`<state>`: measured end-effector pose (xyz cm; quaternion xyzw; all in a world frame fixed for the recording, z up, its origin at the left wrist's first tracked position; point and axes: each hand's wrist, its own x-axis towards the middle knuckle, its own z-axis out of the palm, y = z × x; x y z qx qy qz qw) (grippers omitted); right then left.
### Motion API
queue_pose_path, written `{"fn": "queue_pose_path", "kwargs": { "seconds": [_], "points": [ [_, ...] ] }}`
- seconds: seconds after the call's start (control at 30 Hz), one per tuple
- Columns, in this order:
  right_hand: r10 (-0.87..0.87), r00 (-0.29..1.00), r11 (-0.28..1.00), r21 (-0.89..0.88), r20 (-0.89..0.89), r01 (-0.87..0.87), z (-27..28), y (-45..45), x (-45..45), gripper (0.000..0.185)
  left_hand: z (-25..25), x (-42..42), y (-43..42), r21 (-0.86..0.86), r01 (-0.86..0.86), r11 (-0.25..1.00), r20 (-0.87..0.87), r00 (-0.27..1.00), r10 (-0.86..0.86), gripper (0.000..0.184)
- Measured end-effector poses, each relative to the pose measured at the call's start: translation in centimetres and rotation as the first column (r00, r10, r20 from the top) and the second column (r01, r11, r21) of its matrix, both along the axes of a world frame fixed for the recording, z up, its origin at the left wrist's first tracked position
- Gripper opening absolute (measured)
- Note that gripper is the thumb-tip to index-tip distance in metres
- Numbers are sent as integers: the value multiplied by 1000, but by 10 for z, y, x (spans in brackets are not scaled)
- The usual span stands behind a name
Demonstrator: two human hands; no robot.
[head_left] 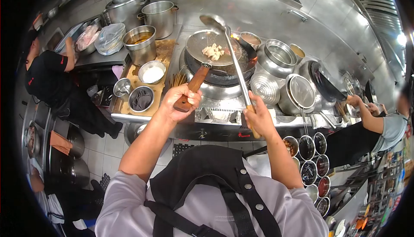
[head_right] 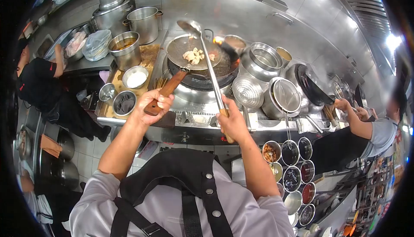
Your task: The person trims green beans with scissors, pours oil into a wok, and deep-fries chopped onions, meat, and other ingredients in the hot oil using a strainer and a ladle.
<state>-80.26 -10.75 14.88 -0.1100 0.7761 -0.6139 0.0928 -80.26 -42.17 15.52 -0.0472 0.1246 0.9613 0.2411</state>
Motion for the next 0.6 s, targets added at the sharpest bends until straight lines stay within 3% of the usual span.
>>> {"fn": "queue_pose_path", "kwargs": {
  "seconds": [0.1, 0.2, 0.27, 0.33, 0.43, 0.47, 0.53, 0.6],
  "points": [
    [12, 999, 998, 57, 39, -14, -4, -2, 8, 65, 4, 0, -1, 12, -14, 1000, -69, 998, 14, 53],
    [-14, 992, 984, 177, 125, -8, -17, -4, -10, 64, 17, 6, 5, -81, -77, 994, -105, 992, 68, 37],
    [37, 993, 997, -67, 114, -29, -17, -4, -21, 60, 4, 2, 1, 27, -1, 1000, -21, 1000, 1, 42],
    [8, 999, 998, -65, 47, -5, -19, -8, -24, 61, 3, 5, 1, -49, -31, 998, -31, 999, 29, 45],
    [-93, 989, 991, 85, -114, 103, -22, -17, -34, 60, 4, 9, 5, -45, -54, 998, -67, 996, 51, 48],
    [-63, 997, 998, 29, 48, 61, -23, -16, -44, 60, 3, 5, 3, -48, -46, 998, -64, 997, 43, 48],
    [7, 991, 999, -37, 133, -2, -15, -10, -60, 61, 0, -6, -4, 150, 44, 988, 107, 992, -61, 47],
    [-19, 995, 1000, 15, 101, 17, -8, -9, -41, 61, -2, -8, -1, 96, 25, 995, 28, 999, -28, 41]
  ]
}}
